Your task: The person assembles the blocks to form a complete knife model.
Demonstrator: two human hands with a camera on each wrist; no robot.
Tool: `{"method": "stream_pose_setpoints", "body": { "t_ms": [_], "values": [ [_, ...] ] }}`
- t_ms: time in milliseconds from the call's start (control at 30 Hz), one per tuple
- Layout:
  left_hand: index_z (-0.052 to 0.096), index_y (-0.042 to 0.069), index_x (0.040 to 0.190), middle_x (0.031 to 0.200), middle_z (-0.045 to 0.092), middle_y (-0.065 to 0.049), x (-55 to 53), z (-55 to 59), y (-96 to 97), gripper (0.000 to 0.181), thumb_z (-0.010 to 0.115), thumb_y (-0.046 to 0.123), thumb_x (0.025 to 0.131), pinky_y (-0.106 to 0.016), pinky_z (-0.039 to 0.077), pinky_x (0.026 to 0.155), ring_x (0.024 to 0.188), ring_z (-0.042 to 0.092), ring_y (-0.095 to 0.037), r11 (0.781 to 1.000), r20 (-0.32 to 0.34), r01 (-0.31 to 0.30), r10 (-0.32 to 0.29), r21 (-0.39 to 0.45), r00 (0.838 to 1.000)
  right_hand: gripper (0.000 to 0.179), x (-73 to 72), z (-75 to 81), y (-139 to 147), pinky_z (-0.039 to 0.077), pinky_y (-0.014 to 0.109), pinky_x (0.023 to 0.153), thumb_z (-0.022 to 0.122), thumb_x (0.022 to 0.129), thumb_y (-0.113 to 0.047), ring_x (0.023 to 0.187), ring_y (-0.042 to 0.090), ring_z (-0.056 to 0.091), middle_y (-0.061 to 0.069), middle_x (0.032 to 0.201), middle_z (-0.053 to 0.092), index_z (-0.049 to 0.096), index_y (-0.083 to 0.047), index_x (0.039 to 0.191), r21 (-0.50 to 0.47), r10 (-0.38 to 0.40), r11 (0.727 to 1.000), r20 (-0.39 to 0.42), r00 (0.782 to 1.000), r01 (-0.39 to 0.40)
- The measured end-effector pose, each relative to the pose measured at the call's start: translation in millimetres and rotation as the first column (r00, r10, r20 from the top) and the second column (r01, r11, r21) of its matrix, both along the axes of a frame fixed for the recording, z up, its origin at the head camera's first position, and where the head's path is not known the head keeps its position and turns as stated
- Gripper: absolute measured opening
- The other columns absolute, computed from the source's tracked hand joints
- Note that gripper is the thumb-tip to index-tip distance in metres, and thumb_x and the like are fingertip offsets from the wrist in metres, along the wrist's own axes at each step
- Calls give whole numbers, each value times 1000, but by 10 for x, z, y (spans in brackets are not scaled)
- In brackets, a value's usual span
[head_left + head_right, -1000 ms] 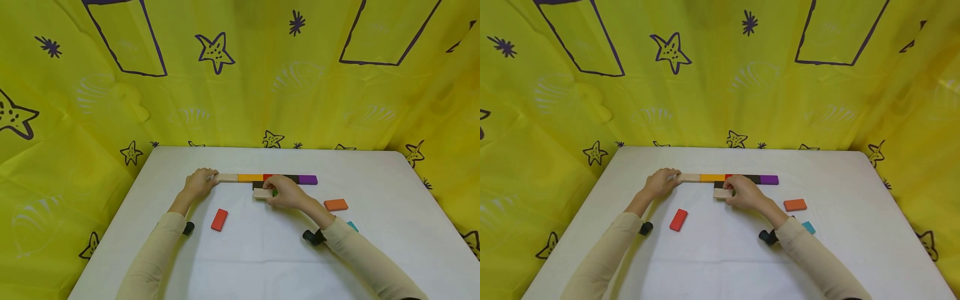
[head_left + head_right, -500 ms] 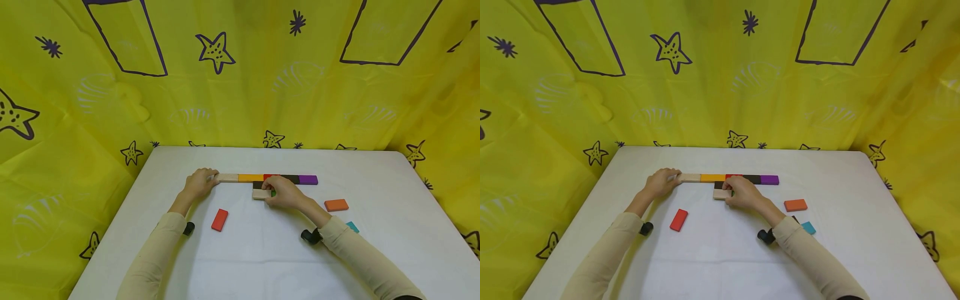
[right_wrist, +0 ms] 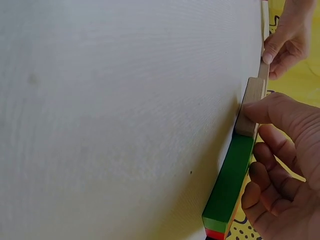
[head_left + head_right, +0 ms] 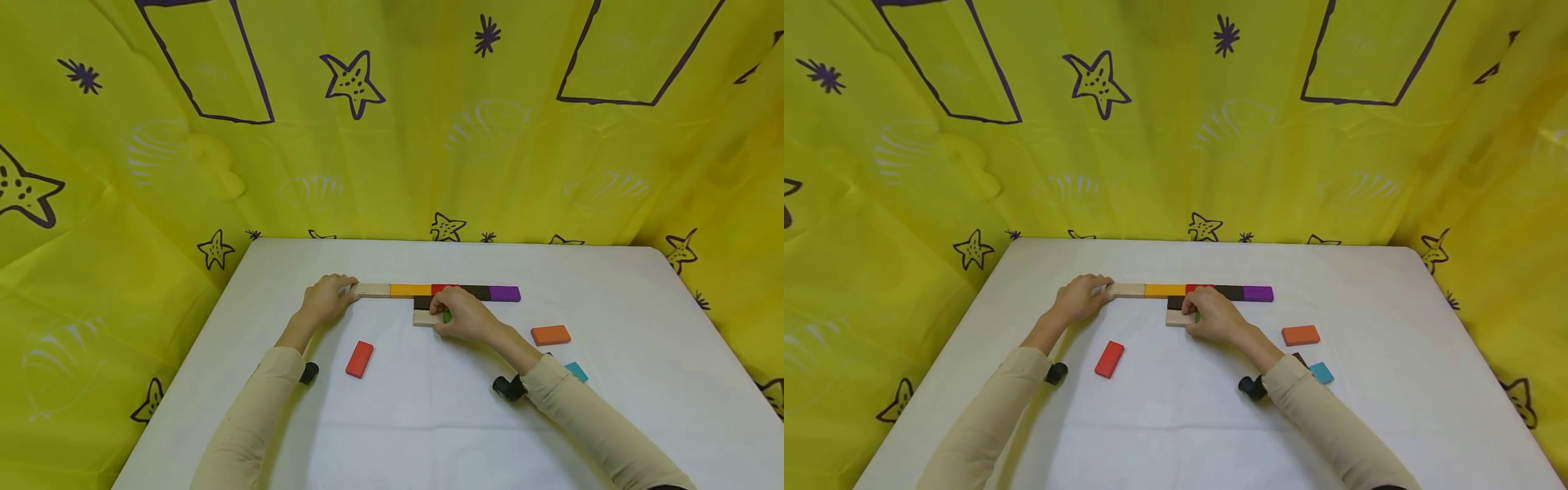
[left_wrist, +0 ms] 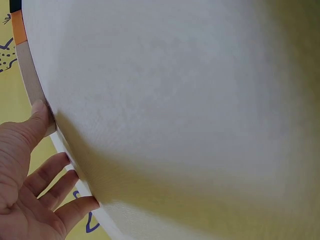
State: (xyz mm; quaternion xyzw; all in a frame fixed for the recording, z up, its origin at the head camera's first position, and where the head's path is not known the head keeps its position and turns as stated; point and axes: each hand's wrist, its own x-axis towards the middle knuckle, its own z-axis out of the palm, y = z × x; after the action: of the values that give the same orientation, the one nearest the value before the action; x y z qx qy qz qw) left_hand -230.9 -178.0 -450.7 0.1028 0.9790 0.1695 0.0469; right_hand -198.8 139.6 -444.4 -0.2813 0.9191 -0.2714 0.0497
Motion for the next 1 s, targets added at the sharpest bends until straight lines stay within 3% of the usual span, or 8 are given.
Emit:
{"method": "stream_pose_setpoints", "body": {
  "t_ms": [1000],
  "values": [
    [67, 18, 136, 140, 63, -14, -4, 15, 9, 37, 66, 32, 101, -65, 46, 99, 131, 56, -37, 1000, 5, 0, 0, -10, 1000, 19, 15, 28, -7, 47, 32, 79, 84, 84, -19, 89, 19, 51, -2, 87, 61, 68, -13, 89, 42, -39, 998, -26, 999, 40]
  ]
}}
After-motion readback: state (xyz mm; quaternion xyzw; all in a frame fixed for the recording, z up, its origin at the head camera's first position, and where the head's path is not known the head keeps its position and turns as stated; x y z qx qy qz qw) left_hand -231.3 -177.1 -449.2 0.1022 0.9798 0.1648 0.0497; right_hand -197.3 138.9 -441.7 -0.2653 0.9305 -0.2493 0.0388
